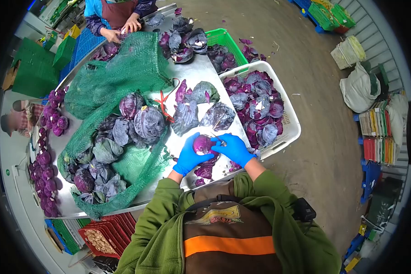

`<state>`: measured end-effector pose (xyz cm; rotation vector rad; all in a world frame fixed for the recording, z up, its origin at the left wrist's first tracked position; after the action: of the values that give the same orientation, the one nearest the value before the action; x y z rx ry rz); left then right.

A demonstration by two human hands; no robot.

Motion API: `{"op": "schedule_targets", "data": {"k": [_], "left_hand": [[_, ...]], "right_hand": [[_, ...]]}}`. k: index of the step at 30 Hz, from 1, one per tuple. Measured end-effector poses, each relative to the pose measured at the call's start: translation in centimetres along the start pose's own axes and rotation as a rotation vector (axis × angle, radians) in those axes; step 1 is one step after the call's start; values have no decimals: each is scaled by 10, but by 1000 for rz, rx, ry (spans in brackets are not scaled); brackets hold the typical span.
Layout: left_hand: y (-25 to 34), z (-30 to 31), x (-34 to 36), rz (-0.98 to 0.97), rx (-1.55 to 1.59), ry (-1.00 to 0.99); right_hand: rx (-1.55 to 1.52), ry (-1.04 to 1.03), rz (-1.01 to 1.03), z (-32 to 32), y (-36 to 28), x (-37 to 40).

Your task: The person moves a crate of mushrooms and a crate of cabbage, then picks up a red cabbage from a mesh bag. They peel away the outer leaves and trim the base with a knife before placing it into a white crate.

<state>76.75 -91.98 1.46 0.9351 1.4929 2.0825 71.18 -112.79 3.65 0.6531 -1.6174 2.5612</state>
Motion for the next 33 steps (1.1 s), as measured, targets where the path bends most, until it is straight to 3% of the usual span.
{"op": "schedule_targets", "data": {"k": [4,9,11,12,15,17,19,20,22,23,25,27,28,30,33], "left_hand": [[-5,-1,1,-8,4,-38],[0,2,-7,-38,-95,-78],[-1,3,-9,-24,-48,-92],[-2,2,-8,-12,1,-105],[-5,4,-4,-17,-23,-73],[-1,9,6,-2,18,-85],[-1,12,14,4,56,-98],[-3,13,19,16,68,-106],[-9,16,23,49,63,-119],[-9,16,28,60,65,-120],[-6,15,25,52,163,-131],[-4,17,26,26,20,-141],[-4,18,27,3,-120,-146],[1,14,29,1,-118,-170],[7,15,29,-20,-143,-210]], "right_hand": [[253,45,107,5,-11,5],[39,-52,-36,9,-5,-1],[309,38,133,5,-10,0],[305,35,128,4,-7,0],[164,78,172,2,16,-8],[-332,156,-32,4,56,-22],[-549,292,-333,14,82,-32],[-340,333,-335,14,91,-32],[-423,323,-215,4,56,-27],[-497,311,-113,-2,36,-21],[-400,-81,-303,0,7,-20],[-178,-101,-68,-11,9,-28],[-178,-99,-68,-10,12,-31],[-231,-249,-159,-6,19,-36],[-160,-346,-137,3,18,-47]]}}
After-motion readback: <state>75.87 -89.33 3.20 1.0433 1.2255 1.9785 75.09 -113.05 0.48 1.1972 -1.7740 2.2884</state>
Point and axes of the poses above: each hand's wrist, its own x-axis away from the middle knuckle, its own z-axis out of the back of the hand, y = z × x, the point moved 1 cm from there along -x, towards the middle knuckle, and after that the axes turned 12 degrees about -y, right-handed, at the moved point
